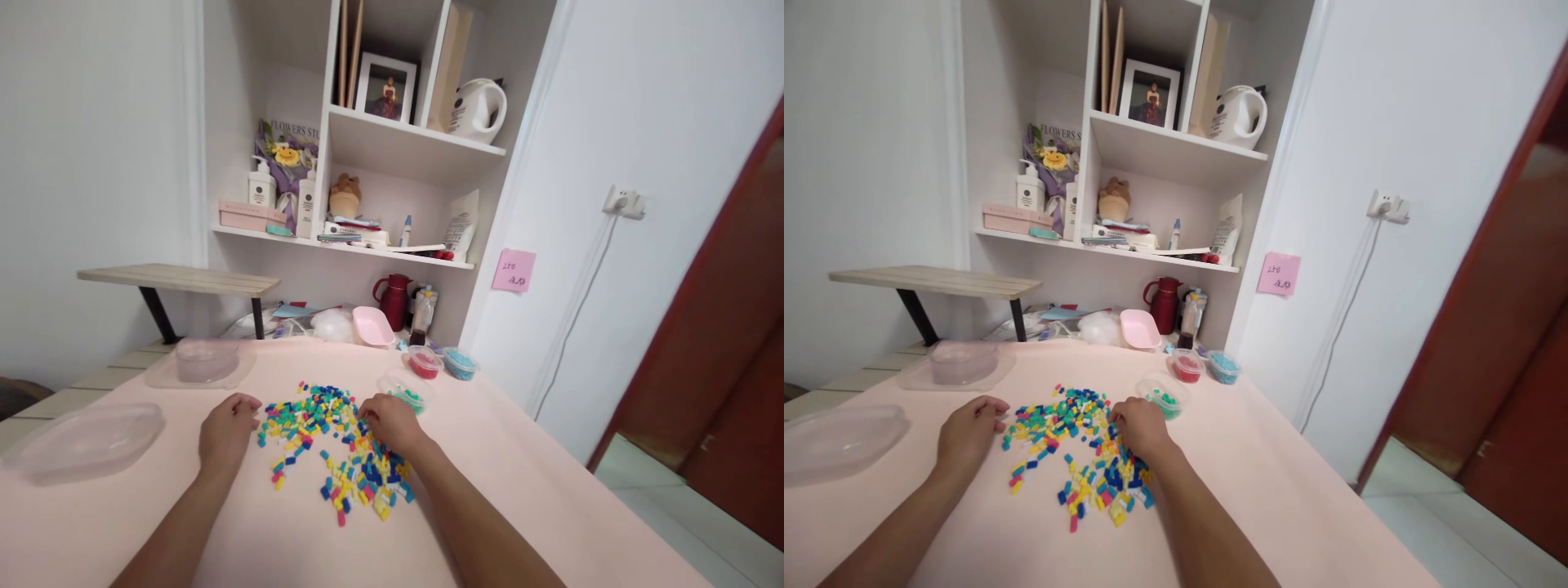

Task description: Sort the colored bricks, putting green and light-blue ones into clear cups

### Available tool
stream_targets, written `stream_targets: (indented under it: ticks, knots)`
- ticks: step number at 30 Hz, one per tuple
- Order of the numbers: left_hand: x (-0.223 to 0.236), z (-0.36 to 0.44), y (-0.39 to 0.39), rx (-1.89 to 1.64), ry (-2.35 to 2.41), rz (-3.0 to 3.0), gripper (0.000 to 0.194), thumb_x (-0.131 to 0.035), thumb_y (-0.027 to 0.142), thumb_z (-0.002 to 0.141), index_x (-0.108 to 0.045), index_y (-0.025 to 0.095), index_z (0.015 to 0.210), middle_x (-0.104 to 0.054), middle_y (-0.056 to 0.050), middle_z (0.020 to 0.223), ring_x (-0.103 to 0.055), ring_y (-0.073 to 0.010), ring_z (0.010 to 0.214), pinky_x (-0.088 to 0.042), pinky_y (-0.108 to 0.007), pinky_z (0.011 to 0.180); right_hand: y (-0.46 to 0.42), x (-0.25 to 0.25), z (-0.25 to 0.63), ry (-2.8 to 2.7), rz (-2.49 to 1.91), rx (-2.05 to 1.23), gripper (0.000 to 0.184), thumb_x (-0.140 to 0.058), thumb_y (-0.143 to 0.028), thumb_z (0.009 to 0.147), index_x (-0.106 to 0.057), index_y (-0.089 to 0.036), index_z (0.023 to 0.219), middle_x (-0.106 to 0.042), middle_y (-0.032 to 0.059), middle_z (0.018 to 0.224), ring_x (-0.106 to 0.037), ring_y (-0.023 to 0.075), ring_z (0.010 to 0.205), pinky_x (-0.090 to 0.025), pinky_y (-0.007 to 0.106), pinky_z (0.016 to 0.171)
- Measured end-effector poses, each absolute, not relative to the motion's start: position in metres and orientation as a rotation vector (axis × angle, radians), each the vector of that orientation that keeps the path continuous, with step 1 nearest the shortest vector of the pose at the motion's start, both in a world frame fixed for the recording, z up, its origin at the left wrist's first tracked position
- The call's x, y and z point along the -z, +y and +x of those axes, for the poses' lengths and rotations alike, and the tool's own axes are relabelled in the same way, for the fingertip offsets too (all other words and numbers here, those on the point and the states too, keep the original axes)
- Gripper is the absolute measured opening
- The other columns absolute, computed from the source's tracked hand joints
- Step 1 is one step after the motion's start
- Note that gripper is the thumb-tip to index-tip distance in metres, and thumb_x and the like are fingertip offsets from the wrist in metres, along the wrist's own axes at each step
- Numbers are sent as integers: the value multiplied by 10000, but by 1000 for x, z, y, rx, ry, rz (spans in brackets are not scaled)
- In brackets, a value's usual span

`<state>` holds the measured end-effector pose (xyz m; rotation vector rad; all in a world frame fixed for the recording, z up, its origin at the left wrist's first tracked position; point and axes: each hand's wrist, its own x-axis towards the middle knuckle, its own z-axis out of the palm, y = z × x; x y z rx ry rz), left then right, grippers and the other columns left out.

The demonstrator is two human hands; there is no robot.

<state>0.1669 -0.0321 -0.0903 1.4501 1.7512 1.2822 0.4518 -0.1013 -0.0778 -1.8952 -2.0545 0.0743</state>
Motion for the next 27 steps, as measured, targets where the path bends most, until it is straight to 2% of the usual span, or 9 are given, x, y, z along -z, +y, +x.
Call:
stream_targets:
  ticks: [8, 15, 18, 21, 27]
  knots:
    - [91, 167, -31, -1282, 1742, 1456, 192, -472, 230, 740, -663, 242, 719, -706, 7, 612, -686, -211, 658, -429, -303, 635, -107, 76, 453, -1974, -1905, -165, 275, -550, -114, 774, -727, -260, 926, -746, -5, 935, -652, 172, 876, -382, 238, 692]
    - [92, 167, -30, -1283, 1739, 1457, 188, -471, 237, 734, -658, 245, 714, -694, 13, 584, -697, -215, 671, -438, -306, 650, -109, 72, 460, -1852, -1792, -184, 176, -581, -165, 798, -722, -247, 864, -751, 1, 895, -664, 175, 845, -409, 237, 687]
    - [92, 166, -29, -1274, 1748, 1457, 187, -474, 242, 735, -661, 246, 722, -689, 12, 567, -698, -223, 687, -436, -310, 649, -108, 68, 470, -1763, -1730, -185, 149, -576, -200, 814, -708, -243, 867, -740, -10, 858, -671, 159, 752, -442, 236, 663]
    - [89, 166, -31, -1267, 1764, 1450, 195, -473, 243, 735, -668, 245, 734, -683, 9, 548, -698, -235, 705, -433, -317, 646, -106, 63, 489, -1626, -1688, -157, 196, -510, -231, 853, -695, -229, 917, -726, -1, 855, -672, 148, 678, -483, 246, 645]
    - [85, 167, -33, -1252, 1777, 1438, 199, -475, 242, 733, -674, 247, 733, -671, 10, 520, -695, -244, 706, -421, -321, 631, -106, 66, 533, -1324, -1715, -10, 261, -469, -320, 863, -688, -219, 964, -706, 30, 879, -667, 188, 679, -526, 323, 671]
